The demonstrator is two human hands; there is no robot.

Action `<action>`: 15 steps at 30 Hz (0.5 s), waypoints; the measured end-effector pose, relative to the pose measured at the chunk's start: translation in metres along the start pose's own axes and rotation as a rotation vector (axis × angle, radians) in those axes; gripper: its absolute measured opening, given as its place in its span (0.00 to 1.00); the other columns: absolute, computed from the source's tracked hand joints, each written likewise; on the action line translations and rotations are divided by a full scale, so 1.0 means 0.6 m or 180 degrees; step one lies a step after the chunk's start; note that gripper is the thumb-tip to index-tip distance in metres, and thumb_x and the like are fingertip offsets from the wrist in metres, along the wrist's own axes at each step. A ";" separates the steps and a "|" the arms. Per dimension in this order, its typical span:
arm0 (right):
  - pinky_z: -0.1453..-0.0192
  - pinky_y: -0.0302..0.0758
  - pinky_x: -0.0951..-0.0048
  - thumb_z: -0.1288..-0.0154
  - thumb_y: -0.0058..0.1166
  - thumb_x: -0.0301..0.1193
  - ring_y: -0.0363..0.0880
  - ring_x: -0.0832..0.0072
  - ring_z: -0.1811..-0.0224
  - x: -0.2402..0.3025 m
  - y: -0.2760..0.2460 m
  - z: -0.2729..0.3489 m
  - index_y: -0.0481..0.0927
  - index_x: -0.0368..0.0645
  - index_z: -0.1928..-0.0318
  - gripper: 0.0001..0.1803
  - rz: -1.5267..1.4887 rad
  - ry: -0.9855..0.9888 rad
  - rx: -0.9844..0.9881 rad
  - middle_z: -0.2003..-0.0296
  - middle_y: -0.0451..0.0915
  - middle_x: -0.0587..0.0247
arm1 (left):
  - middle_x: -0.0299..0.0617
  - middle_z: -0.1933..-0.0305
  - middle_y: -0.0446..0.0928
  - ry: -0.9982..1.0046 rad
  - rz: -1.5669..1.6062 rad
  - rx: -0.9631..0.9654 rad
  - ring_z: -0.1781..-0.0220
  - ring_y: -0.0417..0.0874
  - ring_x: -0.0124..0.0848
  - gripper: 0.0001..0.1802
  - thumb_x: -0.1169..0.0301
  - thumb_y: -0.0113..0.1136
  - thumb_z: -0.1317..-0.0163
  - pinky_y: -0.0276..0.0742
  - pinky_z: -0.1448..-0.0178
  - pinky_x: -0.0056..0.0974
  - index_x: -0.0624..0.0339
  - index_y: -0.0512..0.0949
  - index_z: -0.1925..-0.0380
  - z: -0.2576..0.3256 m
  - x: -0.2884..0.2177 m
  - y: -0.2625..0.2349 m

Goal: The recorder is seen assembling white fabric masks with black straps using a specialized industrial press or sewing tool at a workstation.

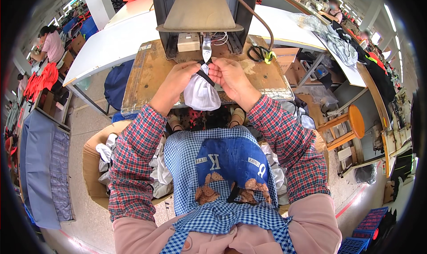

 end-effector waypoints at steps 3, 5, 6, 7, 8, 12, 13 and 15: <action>0.60 0.79 0.77 0.29 0.52 0.33 0.78 0.79 0.67 -0.001 -0.002 -0.001 0.78 0.38 0.58 0.10 -0.0023 -0.0014 -0.0006 0.67 0.79 0.67 | 0.37 0.60 0.80 -0.0026 0.0044 0.0017 0.61 0.79 0.24 0.15 0.64 0.54 0.33 0.74 0.57 0.29 0.66 0.79 0.57 -0.001 0.001 0.001; 0.60 0.79 0.76 0.29 0.52 0.33 0.78 0.79 0.67 -0.001 -0.002 -0.002 0.78 0.38 0.58 0.10 -0.0032 -0.0014 -0.0013 0.67 0.79 0.67 | 0.37 0.60 0.80 -0.0024 0.0063 0.0019 0.61 0.79 0.24 0.15 0.64 0.54 0.33 0.74 0.57 0.29 0.65 0.79 0.57 -0.001 0.000 0.001; 0.61 0.79 0.76 0.29 0.52 0.33 0.78 0.78 0.67 -0.001 -0.002 -0.001 0.78 0.38 0.58 0.10 -0.0046 -0.0019 -0.0044 0.67 0.79 0.67 | 0.37 0.60 0.80 -0.0017 0.0020 0.0046 0.61 0.79 0.24 0.15 0.64 0.54 0.33 0.75 0.57 0.29 0.66 0.78 0.57 -0.001 -0.001 0.001; 0.61 0.79 0.76 0.29 0.52 0.33 0.78 0.78 0.67 -0.001 -0.002 0.000 0.78 0.38 0.58 0.10 -0.0060 -0.0024 -0.0075 0.67 0.79 0.67 | 0.38 0.60 0.80 -0.0009 -0.0022 0.0074 0.61 0.80 0.24 0.15 0.64 0.54 0.33 0.75 0.57 0.29 0.66 0.78 0.57 0.000 -0.003 0.002; 0.61 0.79 0.76 0.29 0.52 0.33 0.78 0.78 0.67 -0.001 -0.001 0.000 0.78 0.38 0.58 0.10 -0.0058 -0.0027 -0.0069 0.67 0.79 0.67 | 0.38 0.60 0.80 -0.0002 -0.0023 0.0070 0.61 0.80 0.24 0.15 0.64 0.54 0.33 0.75 0.57 0.29 0.66 0.78 0.57 -0.001 -0.003 0.001; 0.61 0.79 0.75 0.29 0.53 0.33 0.78 0.78 0.67 0.004 0.000 0.004 0.77 0.38 0.58 0.10 -0.0141 -0.0031 -0.0067 0.67 0.79 0.66 | 0.37 0.62 0.80 -0.0017 0.0047 -0.0083 0.63 0.78 0.24 0.14 0.65 0.52 0.32 0.74 0.58 0.29 0.67 0.79 0.59 0.002 -0.004 0.000; 0.61 0.79 0.75 0.30 0.53 0.34 0.78 0.78 0.67 0.006 -0.001 0.006 0.77 0.38 0.58 0.10 -0.0148 -0.0029 -0.0054 0.67 0.79 0.66 | 0.36 0.64 0.79 0.0000 0.0116 -0.0115 0.64 0.77 0.23 0.14 0.66 0.51 0.31 0.73 0.58 0.29 0.67 0.79 0.61 0.004 -0.005 0.001; 0.62 0.79 0.75 0.30 0.53 0.34 0.78 0.77 0.67 0.010 -0.004 0.015 0.77 0.39 0.58 0.10 -0.0122 -0.0038 -0.0063 0.67 0.78 0.66 | 0.36 0.64 0.79 0.0085 -0.0008 -0.0045 0.64 0.77 0.23 0.14 0.66 0.51 0.31 0.73 0.58 0.29 0.67 0.79 0.60 0.011 -0.009 -0.004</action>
Point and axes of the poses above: each hand's wrist, its own z-axis away from the middle knuckle, its own y-axis out of the palm, x = y × z, the point moved 5 cm from there along -z, towards the middle knuckle
